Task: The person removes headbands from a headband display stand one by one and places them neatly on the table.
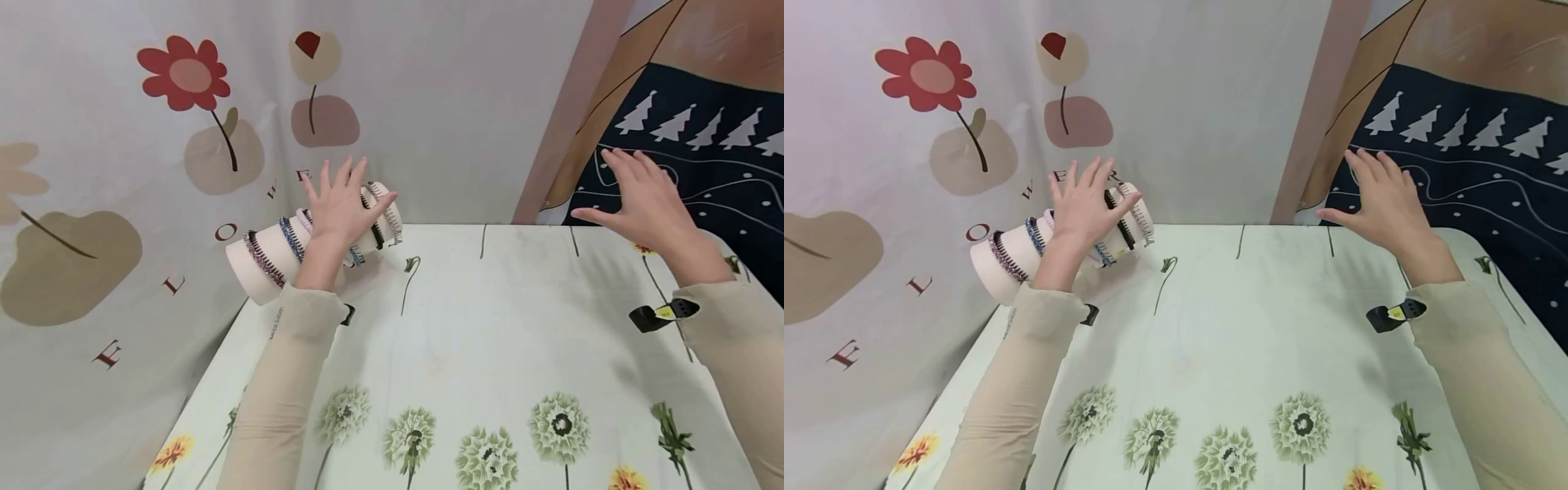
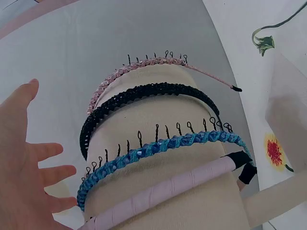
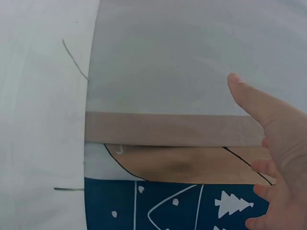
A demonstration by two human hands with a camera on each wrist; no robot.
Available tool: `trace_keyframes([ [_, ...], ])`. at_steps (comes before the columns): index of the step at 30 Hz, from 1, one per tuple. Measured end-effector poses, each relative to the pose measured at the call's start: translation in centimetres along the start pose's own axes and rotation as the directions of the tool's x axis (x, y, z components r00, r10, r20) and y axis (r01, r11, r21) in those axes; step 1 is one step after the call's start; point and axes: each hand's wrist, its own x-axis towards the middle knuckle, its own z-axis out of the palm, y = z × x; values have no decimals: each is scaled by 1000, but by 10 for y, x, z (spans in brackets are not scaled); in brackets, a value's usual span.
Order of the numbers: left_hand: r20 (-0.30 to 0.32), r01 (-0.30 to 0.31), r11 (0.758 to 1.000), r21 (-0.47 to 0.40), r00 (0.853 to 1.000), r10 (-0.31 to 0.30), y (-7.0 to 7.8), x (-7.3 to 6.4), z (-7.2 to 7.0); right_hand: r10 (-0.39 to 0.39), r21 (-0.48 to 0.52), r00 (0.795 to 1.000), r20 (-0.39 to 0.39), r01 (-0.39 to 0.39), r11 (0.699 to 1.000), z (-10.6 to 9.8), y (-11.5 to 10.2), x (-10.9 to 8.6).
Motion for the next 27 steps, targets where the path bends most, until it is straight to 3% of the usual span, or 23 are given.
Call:
trace_keyframes([
  [5, -27, -7, 1000, -16, 1000, 6, -1, -6, -3, -24, 39, 1000, -20, 25, 999, 4, -3, -3],
  [16, -121, -48, 996, -77, 992, 38, -8, -26, -9, 1, 121, 999, -33, 3, 993, 22, -15, -11],
  [27, -251, -81, 983, -164, 967, 38, -19, -48, -18, 10, 169, 999, -53, -1, 986, 28, -28, -19],
])
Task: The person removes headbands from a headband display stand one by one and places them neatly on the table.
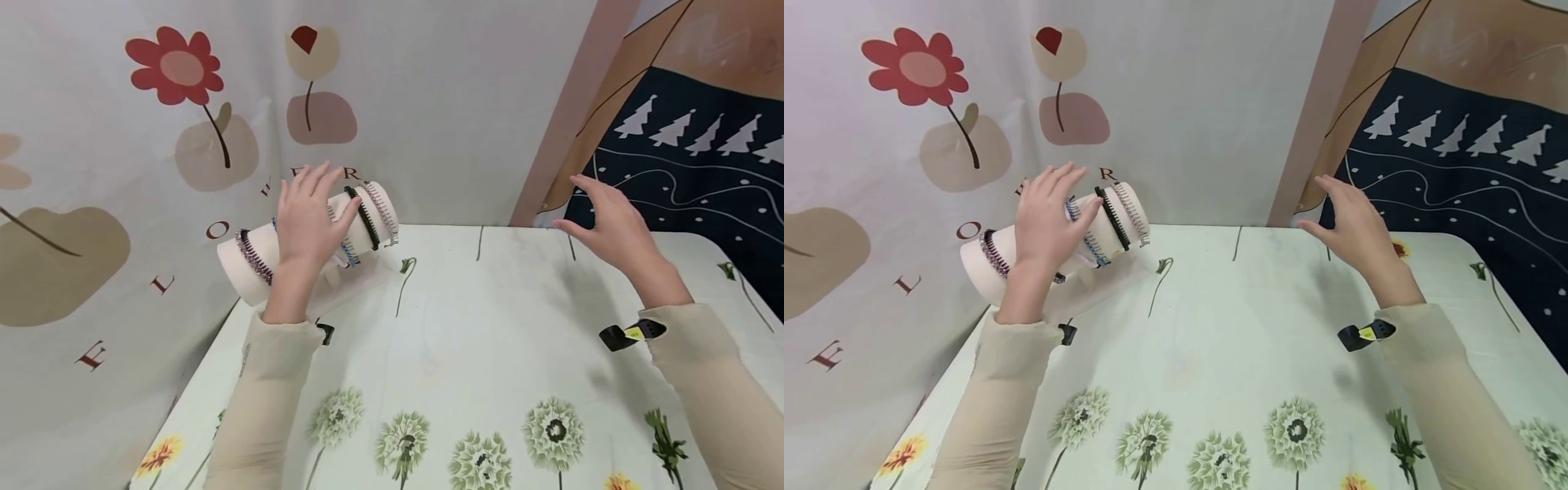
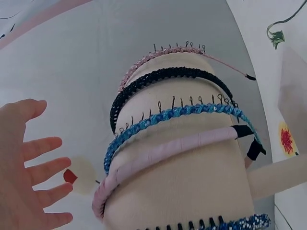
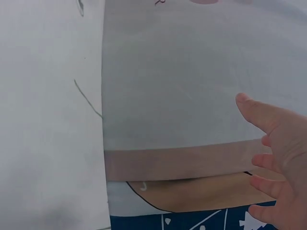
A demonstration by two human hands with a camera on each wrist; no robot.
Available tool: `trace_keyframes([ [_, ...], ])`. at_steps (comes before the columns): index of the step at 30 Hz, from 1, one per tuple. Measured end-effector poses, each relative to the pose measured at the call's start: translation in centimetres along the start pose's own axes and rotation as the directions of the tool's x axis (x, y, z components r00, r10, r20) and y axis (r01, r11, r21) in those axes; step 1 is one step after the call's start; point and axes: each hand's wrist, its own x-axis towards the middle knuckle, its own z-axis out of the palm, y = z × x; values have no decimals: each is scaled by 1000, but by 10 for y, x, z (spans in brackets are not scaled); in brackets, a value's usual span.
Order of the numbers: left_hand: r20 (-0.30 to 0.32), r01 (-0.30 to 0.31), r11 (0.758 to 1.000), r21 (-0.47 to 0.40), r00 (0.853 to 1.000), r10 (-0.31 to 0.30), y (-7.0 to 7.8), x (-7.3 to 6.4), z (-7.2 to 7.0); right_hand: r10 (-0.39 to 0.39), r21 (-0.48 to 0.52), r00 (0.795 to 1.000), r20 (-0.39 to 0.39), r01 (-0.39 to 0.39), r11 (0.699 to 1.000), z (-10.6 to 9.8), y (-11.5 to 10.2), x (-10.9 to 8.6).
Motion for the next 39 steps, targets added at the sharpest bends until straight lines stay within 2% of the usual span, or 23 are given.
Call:
trace_keyframes([
  [6, -117, -13, 998, -67, 993, 5, -8, -13, -6, -6, 24, 1000, -3, 6, 1000, 9, -5, -1],
  [12, -222, -18, 992, -126, 975, -10, -19, -23, -13, 12, 49, 1000, 5, -12, 999, 17, -9, -3],
  [17, -271, 2, 985, -174, 961, -50, -30, -32, -20, 1, 71, 1000, 6, -1, 997, 23, -12, -4],
  [24, -317, 54, 982, -182, 942, -110, -48, -45, -28, -34, 99, 999, -12, 35, 994, 33, -16, -4],
  [32, -288, 137, 972, -190, 939, -188, -70, -56, -34, -50, 115, 998, -33, 53, 992, 44, -20, -2],
  [39, -319, 159, 963, -219, 921, -224, -83, -64, -33, -35, 126, 999, -4, 35, 991, 53, -23, -3],
])
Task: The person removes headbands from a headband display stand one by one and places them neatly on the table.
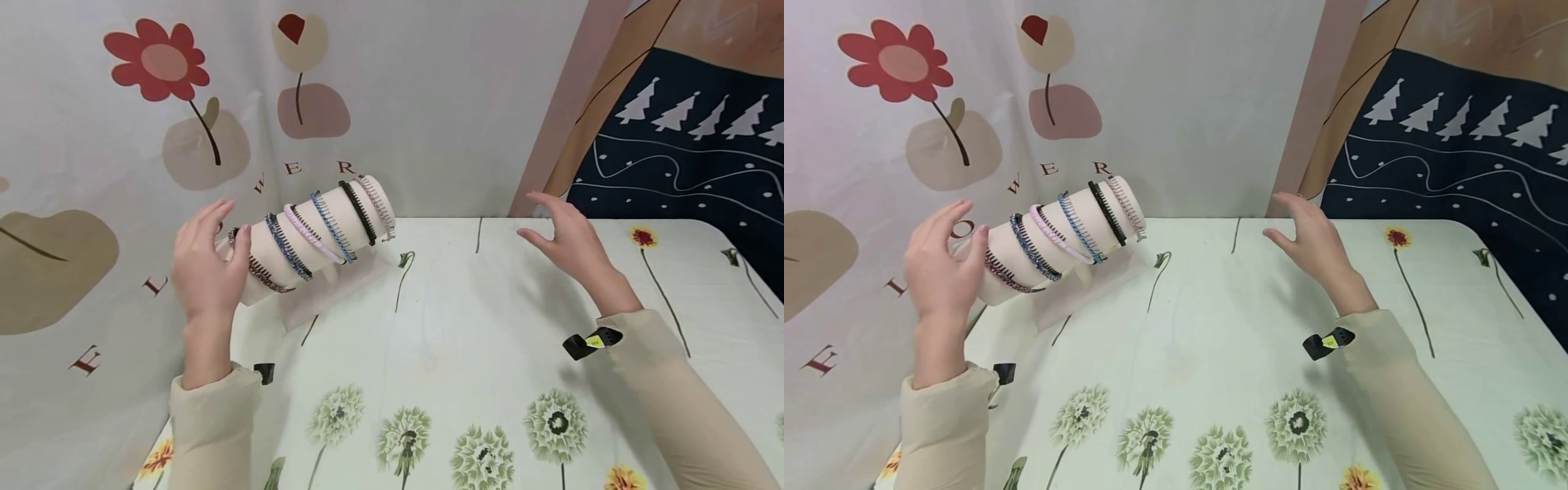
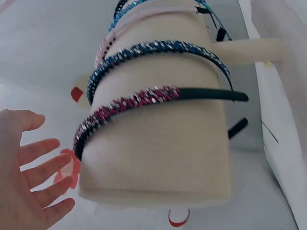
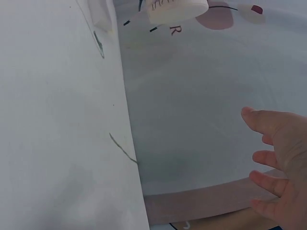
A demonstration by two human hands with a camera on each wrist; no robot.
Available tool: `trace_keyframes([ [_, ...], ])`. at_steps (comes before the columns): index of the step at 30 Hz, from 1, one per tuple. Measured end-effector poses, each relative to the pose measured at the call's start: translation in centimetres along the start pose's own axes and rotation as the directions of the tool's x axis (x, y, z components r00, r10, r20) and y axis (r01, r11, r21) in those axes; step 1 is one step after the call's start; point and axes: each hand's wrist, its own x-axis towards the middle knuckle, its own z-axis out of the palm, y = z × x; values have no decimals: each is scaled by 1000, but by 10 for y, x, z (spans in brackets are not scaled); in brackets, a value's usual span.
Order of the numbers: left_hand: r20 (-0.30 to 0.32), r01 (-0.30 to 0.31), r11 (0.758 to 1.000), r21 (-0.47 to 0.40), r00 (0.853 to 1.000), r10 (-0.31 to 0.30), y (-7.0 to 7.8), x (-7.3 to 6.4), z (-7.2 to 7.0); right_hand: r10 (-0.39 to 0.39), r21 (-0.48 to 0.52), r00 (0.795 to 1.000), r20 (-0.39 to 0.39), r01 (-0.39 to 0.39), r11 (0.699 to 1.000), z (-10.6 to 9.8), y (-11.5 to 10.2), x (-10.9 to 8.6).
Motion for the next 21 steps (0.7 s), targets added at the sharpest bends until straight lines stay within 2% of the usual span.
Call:
trace_keyframes([
  [10, -36, 44, 999, -2, 998, -44, -14, -9, -3, -10, -3, 999, 37, 10, 1000, 11, -3, -2],
  [21, -35, 74, 997, -5, 997, -74, -24, -19, -1, -57, -2, 998, 22, 57, 998, 22, -2, -5],
])
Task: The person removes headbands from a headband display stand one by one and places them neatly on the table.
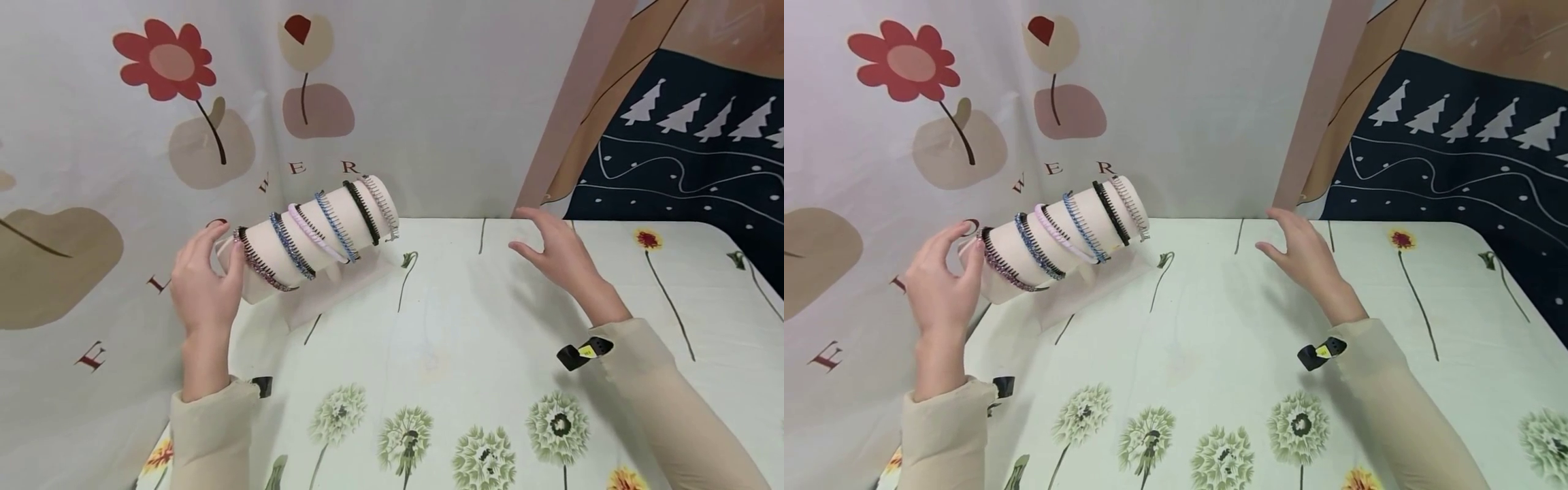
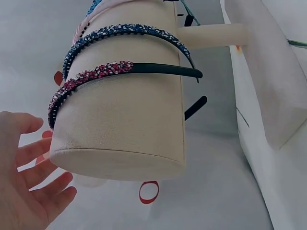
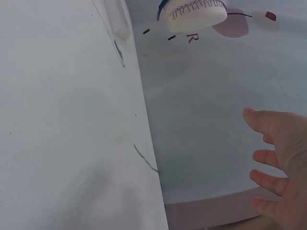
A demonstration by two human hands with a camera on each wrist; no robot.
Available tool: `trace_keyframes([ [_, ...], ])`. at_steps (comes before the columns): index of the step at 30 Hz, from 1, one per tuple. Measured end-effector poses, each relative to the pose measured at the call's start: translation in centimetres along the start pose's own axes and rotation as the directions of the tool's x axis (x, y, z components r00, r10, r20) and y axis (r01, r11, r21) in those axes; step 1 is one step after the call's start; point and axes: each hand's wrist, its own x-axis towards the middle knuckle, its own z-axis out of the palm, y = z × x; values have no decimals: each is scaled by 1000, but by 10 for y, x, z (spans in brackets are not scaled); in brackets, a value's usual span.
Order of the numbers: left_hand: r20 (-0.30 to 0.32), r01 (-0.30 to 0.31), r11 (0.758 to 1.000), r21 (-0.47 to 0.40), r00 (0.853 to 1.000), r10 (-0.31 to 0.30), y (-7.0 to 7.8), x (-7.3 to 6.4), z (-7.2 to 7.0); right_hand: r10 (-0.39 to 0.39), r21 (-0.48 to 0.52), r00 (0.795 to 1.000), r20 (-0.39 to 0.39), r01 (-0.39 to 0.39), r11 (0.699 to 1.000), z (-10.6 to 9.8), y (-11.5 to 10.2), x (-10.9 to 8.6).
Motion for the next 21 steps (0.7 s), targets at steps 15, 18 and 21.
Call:
trace_keyframes([
  [15, -50, 3, 997, -73, 999, -7, -10, -6, 10, 2, -2, 1000, 16, -2, 1000, 11, -1, -2],
  [18, -55, 24, 995, -95, 998, -29, -10, -7, 11, 8, -3, 1000, 26, -8, 1000, 11, -2, -2],
  [21, -58, 44, 990, -132, 997, -52, -10, -8, 11, 12, -3, 999, 31, -12, 1000, 12, -3, -2],
])
